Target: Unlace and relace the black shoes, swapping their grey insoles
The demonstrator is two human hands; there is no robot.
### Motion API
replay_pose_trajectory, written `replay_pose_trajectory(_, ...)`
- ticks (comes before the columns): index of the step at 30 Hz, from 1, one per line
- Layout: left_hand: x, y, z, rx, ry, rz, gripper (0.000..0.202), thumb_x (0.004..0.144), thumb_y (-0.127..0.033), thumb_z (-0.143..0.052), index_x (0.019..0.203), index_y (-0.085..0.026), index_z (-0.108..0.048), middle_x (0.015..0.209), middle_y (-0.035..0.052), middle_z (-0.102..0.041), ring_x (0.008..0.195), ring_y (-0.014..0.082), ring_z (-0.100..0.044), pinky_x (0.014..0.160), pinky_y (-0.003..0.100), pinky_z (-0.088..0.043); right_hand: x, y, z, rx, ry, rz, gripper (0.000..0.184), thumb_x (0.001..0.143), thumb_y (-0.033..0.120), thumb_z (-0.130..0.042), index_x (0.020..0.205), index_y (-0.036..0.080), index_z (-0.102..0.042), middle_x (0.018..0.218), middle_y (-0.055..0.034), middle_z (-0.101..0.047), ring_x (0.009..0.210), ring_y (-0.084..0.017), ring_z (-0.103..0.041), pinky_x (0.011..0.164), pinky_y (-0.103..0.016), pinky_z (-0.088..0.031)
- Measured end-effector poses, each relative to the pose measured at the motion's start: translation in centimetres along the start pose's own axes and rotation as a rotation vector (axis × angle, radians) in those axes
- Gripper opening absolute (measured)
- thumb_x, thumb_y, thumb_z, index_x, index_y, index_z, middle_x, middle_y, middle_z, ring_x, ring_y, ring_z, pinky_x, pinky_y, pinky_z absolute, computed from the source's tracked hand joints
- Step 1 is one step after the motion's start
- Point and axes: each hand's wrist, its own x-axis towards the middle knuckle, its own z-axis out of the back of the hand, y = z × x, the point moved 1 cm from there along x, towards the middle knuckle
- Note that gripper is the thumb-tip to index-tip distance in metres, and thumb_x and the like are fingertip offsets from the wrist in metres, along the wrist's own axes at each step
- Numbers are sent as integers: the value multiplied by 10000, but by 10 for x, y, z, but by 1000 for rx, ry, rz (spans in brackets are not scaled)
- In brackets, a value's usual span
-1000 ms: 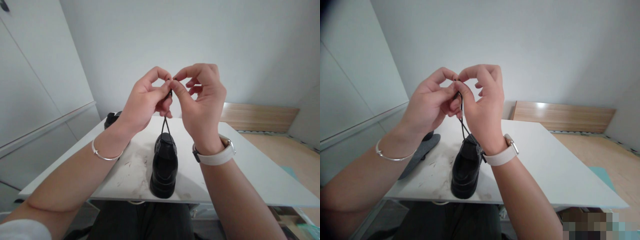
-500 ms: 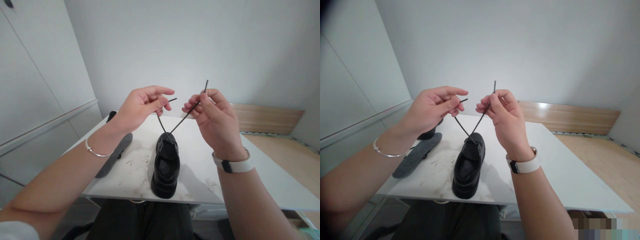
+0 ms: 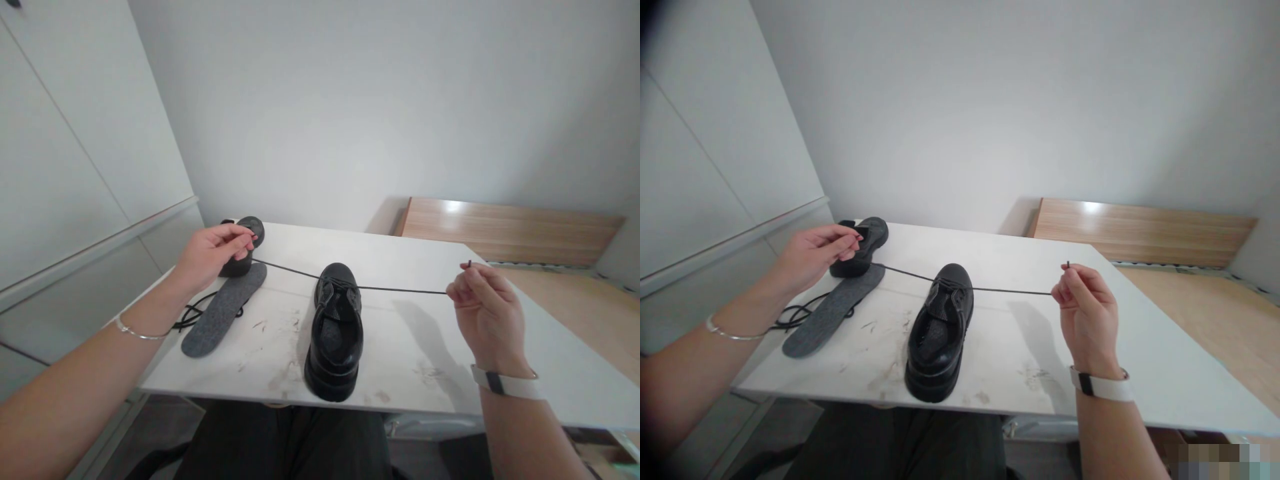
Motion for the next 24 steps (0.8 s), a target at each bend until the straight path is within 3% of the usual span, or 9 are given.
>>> replay_pose_trajectory(2, -4, -8, -10, 139, 56, -45, 202, 820, -357, -706, 905, -176, -738, 774, 32, -683, 633, 118, -553, 597, 234, -426, -6, -6, -2, -142, 42, 13, 175, 719, 308, -829, 816, 196, -736, 782, -5, -644, 581, -74, -450, 523, -217, -372)
replay_pose_trajectory(5, -12, -28, -37, 345, 219, -172, 228, 875, -364, -642, 926, -165, -740, 829, 56, -717, 732, 152, -613, 655, 250, -457, -20, -9, -24, -476, 294, 36, 152, 803, 335, -760, 870, 199, -749, 822, -37, -688, 700, -133, -559, 598, -258, -423)
replay_pose_trajectory(8, -20, -39, -68, 484, 438, -343, 220, 928, -313, -577, 913, -163, -738, 838, 54, -714, 711, 138, -596, 654, 251, -444, -34, -7, -51, -740, 561, 105, 121, 867, 300, -679, 867, 193, -737, 770, -34, -672, 667, -146, -538, 601, -284, -416)
replay_pose_trajectory(10, -22, -39, -84, 550, 554, -426, 200, 941, -260, -559, 915, -160, -731, 832, 49, -707, 697, 130, -585, 663, 251, -442, -41, -5, -65, -844, 647, 175, 114, 888, 250, -631, 860, 190, -723, 719, -23, -642, 621, -140, -499, 592, -289, -405)
replay_pose_trajectory(14, -24, -33, -98, 614, 660, -492, 184, 952, -196, -542, 925, -152, -719, 857, 61, -708, 772, 149, -620, 720, 260, -460, -47, -7, -75, -935, 714, 248, 126, 889, 165, -575, 857, 183, -696, 755, -31, -643, 660, -149, -535, 633, -289, -430)
replay_pose_trajectory(21, -24, -32, -97, 672, 686, -517, 175, 959, -182, -545, 943, -143, -714, 873, 66, -703, 796, 163, -625, 743, 269, -467, -48, -15, -75, -938, 747, 216, 122, 878, 122, -563, 849, 173, -671, 766, -25, -619, 682, -149, -554, 650, -276, -439)
replay_pose_trajectory(24, -26, -32, -99, 711, 701, -535, 168, 960, -174, -551, 957, -135, -714, 865, 68, -694, 805, 169, -616, 752, 277, -472, -50, -16, -77, -966, 744, 243, 130, 889, 108, -567, 866, 164, -681, 826, -48, -632, 780, -178, -581, 730, -312, -464)
